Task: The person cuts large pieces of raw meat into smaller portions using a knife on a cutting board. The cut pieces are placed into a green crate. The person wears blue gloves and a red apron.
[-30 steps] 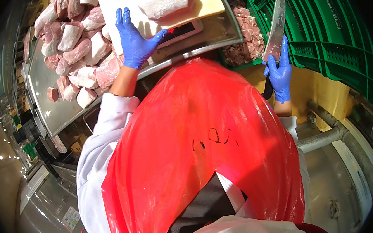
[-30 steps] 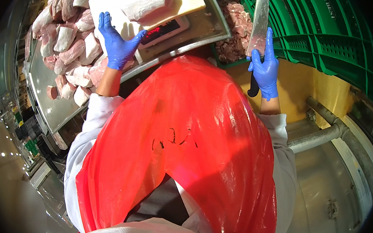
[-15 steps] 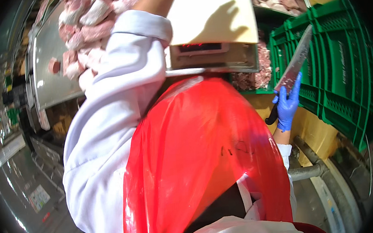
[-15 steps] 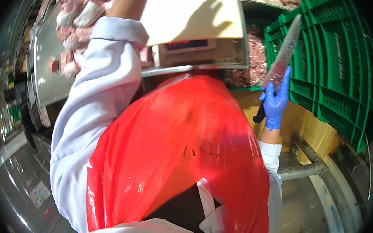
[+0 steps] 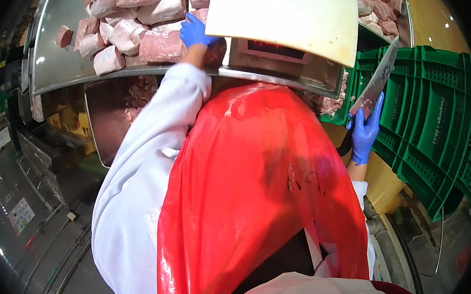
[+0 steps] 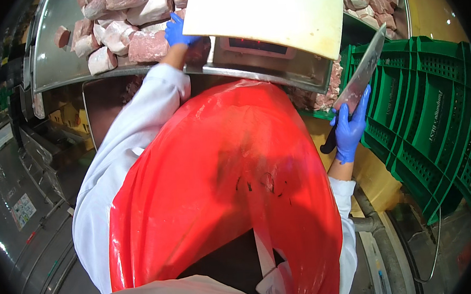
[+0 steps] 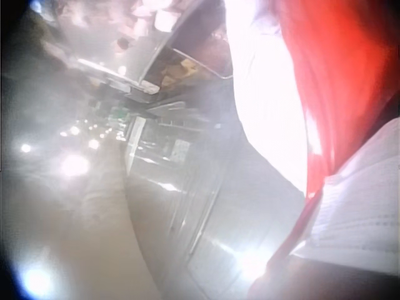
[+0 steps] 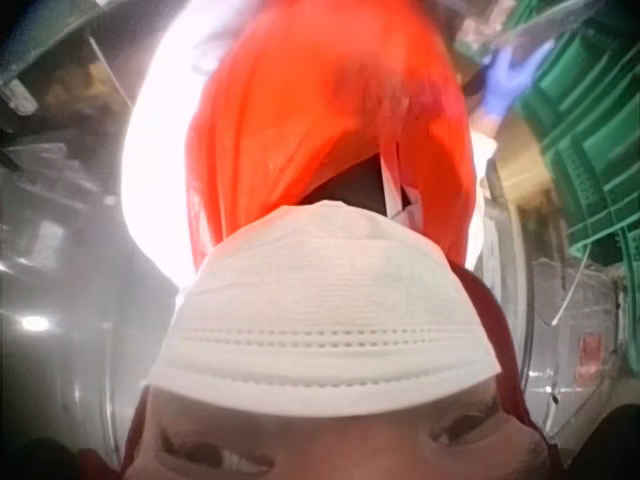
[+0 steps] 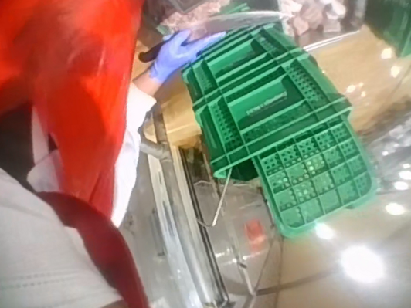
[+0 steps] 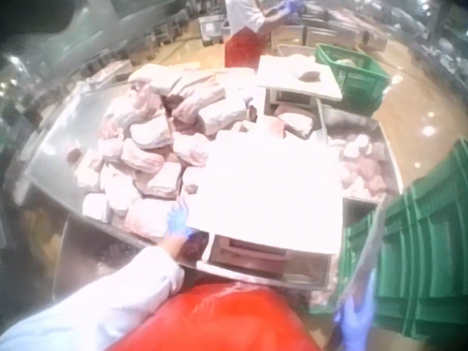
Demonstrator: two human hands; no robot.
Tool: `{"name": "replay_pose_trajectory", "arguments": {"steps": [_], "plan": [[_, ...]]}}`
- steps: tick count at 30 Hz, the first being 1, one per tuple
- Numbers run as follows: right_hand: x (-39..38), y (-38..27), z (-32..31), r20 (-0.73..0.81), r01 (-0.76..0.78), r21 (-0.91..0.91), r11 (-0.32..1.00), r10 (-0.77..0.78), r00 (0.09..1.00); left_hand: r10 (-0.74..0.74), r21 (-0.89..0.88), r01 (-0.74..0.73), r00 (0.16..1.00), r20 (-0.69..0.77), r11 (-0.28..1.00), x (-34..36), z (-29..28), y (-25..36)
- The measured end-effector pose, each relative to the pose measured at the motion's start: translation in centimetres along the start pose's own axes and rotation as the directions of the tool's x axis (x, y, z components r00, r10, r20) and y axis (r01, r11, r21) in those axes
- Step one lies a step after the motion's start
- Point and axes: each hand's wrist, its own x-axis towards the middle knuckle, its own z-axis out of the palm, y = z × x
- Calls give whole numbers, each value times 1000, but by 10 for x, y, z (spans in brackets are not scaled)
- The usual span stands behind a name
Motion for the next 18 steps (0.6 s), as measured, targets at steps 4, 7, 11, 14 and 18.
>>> {"name": "replay_pose_trajectory", "arguments": {"steps": [4, 7, 11, 14, 18], "plan": [[16, -12, -3, 1, 62, -78, 995, -63, 998, 83, -115, -52, 953, 290, 992, 48, -33, 28], [14, -27, -2, 30, 78, -57, 995, -76, 997, 58, -347, 78, 929, 366, 935, 77, -16, -47], [-15, -16, -20, -48, 40, -92, 995, -44, 998, 279, -851, 353, 835, 474, 389, 80, -41, -95], [-37, 0, -38, -90, -8, -126, 992, -4, 996, 165, -909, 410, 894, 417, 72, 62, -108, -97], [-43, 9, -45, -85, -26, -55, 998, 21, 996, 444, -854, 396, 867, 226, -339, 74, -186, -46]]}}
